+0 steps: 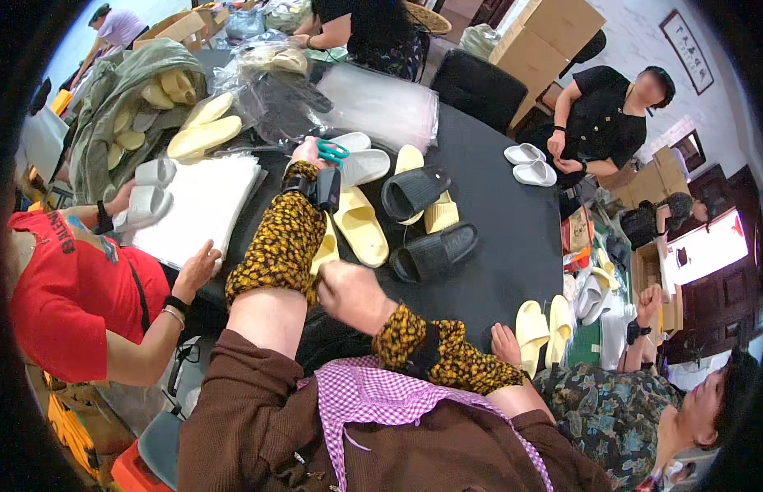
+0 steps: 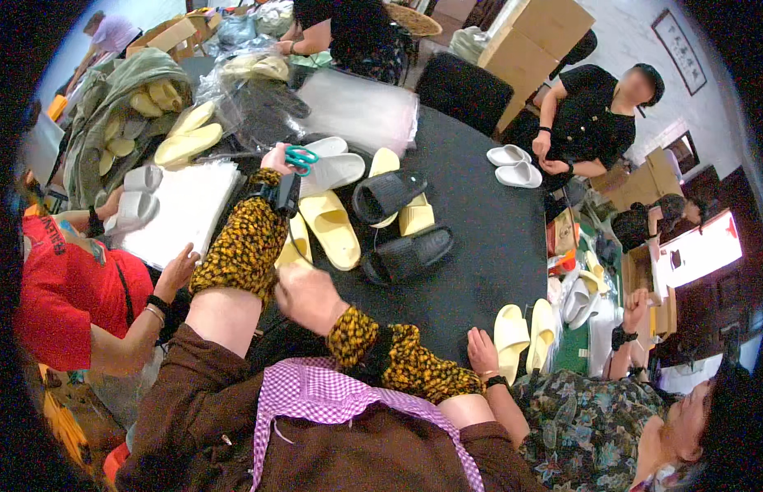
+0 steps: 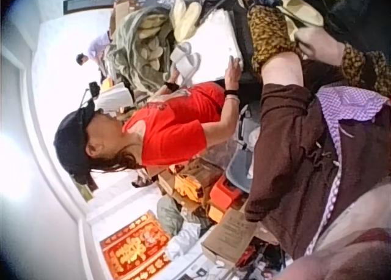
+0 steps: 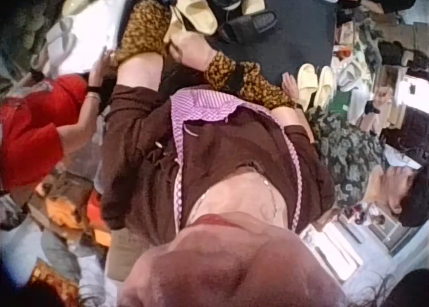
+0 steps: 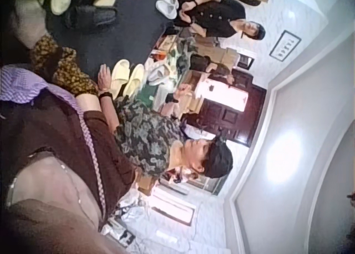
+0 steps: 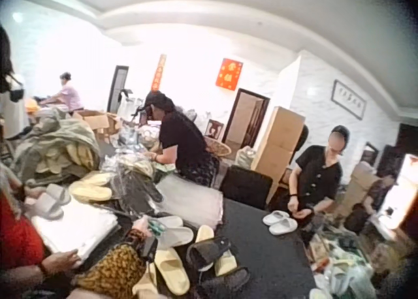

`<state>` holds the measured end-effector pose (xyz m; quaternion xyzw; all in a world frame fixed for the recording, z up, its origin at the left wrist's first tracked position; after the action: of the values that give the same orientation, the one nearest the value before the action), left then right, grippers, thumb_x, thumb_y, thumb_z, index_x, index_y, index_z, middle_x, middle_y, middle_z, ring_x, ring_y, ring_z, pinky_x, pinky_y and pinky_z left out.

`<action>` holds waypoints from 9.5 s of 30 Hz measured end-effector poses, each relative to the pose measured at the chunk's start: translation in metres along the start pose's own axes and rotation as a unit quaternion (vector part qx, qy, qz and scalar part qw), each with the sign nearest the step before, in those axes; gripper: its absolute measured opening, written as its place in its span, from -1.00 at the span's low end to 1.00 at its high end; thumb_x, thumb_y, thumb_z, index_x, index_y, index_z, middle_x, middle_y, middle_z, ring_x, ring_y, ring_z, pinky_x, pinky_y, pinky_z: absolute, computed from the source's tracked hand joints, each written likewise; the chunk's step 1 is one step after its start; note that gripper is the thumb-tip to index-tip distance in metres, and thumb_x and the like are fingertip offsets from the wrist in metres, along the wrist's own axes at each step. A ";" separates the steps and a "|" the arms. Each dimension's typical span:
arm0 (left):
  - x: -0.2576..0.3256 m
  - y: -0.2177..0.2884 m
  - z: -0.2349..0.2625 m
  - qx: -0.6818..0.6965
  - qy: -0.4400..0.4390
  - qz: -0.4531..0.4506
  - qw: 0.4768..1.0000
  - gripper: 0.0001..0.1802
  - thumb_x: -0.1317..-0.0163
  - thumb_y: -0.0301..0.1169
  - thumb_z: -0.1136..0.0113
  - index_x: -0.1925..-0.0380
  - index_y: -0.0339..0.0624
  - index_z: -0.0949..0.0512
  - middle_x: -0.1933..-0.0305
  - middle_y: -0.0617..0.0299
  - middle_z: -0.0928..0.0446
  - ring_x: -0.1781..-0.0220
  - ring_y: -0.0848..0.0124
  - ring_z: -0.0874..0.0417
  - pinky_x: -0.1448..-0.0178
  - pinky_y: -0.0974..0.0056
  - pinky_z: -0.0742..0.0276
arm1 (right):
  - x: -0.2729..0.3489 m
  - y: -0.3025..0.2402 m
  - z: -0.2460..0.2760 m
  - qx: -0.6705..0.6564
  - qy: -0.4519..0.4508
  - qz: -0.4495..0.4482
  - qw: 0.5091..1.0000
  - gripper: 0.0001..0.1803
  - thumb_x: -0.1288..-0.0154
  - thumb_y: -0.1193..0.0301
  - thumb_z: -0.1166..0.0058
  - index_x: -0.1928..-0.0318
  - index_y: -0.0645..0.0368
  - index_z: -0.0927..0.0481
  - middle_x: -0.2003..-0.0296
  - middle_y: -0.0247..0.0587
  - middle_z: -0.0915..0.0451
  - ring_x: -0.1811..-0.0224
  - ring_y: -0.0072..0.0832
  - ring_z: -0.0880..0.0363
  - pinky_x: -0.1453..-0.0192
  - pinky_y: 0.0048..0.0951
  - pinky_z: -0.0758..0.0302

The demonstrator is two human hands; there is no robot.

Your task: Trim excess material from rubber slippers using a pair of scissors.

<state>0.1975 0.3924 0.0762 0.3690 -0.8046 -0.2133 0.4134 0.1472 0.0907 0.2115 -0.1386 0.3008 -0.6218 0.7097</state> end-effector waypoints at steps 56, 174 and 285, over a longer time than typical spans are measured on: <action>0.018 0.027 0.037 -0.783 0.029 -0.257 0.566 -0.37 0.00 -0.43 -0.10 -0.16 -0.07 -0.25 -0.27 0.08 -0.24 -0.21 -0.02 -0.32 -0.18 -0.05 -0.31 | 0.118 0.161 0.015 -0.474 0.024 -0.363 0.801 -0.41 -0.16 0.52 -0.07 -0.20 0.33 -0.19 0.26 -0.15 -0.53 0.29 -0.49 -0.56 0.23 -0.53 -0.48; 0.244 -0.021 0.082 -0.594 -0.177 -0.258 0.741 -0.76 -0.27 -0.47 0.02 0.11 -0.36 -0.47 0.22 0.18 -0.52 0.25 0.48 -0.51 0.16 0.42 -0.44 | 0.082 0.192 0.027 -0.463 0.042 -0.329 0.822 -0.66 -0.13 0.23 -0.15 0.28 0.27 -0.47 0.55 -0.31 -0.49 0.63 -0.64 -0.48 0.70 -0.61 -0.40; 0.313 -0.031 -0.031 -0.290 -0.262 -0.269 0.880 -0.78 -0.13 -0.61 -0.10 0.31 -0.15 -0.27 0.37 0.40 -0.35 0.39 0.67 -0.35 0.33 0.53 -0.31 | 0.106 0.054 0.095 -0.275 0.201 -0.188 0.921 -0.41 -0.08 0.30 -0.23 -0.04 0.34 -0.31 0.24 0.04 -0.51 0.22 -0.31 -0.55 0.15 -0.36 -0.49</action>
<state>0.1156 0.1300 0.2325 0.3657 -0.6549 -0.6294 0.2030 0.2518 -0.0187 0.2281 -0.2545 0.5648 -0.6515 0.4379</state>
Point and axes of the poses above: each hand's wrist, its own x-axis away from the middle knuckle, its own z-axis out of the back of the hand, y = z × x, the point moved 6 cm from there along -x, towards the middle knuckle
